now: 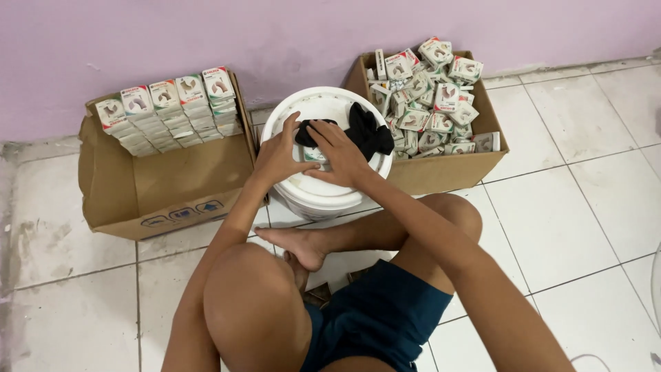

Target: A person sits on the floor and wipes small cardboard boxes one by one with a black cloth before organizing them.

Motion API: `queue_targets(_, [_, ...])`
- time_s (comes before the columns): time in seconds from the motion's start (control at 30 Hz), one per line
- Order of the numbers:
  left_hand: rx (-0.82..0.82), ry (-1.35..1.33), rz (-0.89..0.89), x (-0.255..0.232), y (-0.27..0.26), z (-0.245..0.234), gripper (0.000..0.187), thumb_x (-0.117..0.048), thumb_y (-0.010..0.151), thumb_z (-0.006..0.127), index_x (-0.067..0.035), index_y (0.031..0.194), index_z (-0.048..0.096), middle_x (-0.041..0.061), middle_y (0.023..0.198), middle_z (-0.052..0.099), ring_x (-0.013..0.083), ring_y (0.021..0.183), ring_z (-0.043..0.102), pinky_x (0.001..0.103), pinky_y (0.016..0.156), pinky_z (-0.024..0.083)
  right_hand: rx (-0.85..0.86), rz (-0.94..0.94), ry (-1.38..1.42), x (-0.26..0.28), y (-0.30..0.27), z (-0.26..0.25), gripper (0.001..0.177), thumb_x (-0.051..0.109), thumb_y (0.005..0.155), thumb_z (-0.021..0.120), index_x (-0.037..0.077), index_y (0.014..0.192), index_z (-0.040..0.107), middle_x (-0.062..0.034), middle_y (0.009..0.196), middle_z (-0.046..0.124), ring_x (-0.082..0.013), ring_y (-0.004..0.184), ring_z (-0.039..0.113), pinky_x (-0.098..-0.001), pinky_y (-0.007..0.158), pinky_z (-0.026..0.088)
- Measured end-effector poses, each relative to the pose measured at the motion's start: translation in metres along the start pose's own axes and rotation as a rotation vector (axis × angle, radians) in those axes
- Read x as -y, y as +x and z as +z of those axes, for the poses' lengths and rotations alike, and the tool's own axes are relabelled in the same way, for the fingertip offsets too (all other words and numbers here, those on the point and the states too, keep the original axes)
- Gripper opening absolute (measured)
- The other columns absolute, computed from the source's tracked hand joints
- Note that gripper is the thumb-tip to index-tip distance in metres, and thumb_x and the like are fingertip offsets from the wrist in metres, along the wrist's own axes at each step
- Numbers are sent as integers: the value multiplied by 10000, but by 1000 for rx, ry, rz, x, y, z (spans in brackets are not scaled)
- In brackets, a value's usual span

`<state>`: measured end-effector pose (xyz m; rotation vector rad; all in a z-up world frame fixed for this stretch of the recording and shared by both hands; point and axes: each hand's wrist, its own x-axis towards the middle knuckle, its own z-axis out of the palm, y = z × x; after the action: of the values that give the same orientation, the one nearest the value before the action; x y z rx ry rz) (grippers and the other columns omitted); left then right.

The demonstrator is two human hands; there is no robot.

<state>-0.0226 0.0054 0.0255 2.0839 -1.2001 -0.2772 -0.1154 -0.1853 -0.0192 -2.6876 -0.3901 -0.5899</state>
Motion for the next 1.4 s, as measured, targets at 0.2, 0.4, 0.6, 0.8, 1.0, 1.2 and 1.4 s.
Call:
queue_targets(0.2, [-24, 77, -46, -1, 0, 12, 1082, -401, 844, 812, -119, 1612, 102, 242, 1566, 455, 431, 1351, 546, 584, 1112, 426, -31, -19, 55, -4, -4, 3, 830, 554, 909, 761, 89, 1540, 486, -145, 1548, 502, -321, 1464, 436, -456, 1274, 241])
queue_targets(0.4, [-65, 121, -50, 12, 9, 29, 1054, -322, 862, 783, -119, 1624, 84, 213, 1575, 468, 428, 1328, 572, 571, 1086, 451, -175, -64, 85, -23, -5, 15, 594, 509, 979, 673, 80, 1391, 649, -153, 1409, 635, -318, 1340, 575, -429, 1195, 387])
queue_targets(0.6, [-111, 193, -50, 3, 5, 32, 1054, -408, 862, 781, -118, 1630, 120, 191, 1566, 491, 395, 1304, 598, 553, 1040, 487, -135, 178, -48, -12, -6, 8, 631, 481, 1064, 580, 42, 1512, 516, -196, 1546, 492, -325, 1464, 429, -425, 1263, 277])
queue_targets(0.8, [-121, 226, -63, 30, 8, 52, 995, -308, 853, 756, -86, 1616, 158, 223, 1538, 487, 413, 1301, 577, 550, 1030, 484, -48, 23, 35, -11, -8, 7, 586, 455, 1048, 590, 106, 1515, 530, -126, 1567, 492, -313, 1491, 393, -454, 1272, 232])
queue_targets(1.0, [-12, 143, -40, 36, 15, 45, 1001, -306, 903, 744, -113, 1650, 105, 256, 1577, 423, 437, 1364, 513, 566, 1076, 451, -49, 43, 97, -11, -9, 5, 729, 559, 946, 707, 137, 1514, 533, -118, 1575, 482, -324, 1495, 386, -463, 1283, 209])
queue_targets(1.2, [241, -80, -73, 39, 29, 8, 1273, -442, 810, 844, -115, 1652, -53, 299, 1629, 298, 511, 1424, 411, 608, 1148, 390, 4, 54, 113, -12, -5, -1, 547, 406, 1061, 560, 151, 1541, 495, -116, 1587, 465, -316, 1500, 379, -477, 1283, 188])
queue_targets(1.4, [274, 119, -86, 50, 36, 28, 1339, -614, 720, 819, -158, 1658, -20, 226, 1665, 217, 481, 1332, 527, 633, 1104, 438, 61, 77, 58, -16, 1, 2, 465, 303, 1123, 379, 154, 1557, 454, -110, 1605, 434, -291, 1515, 349, -458, 1294, 156])
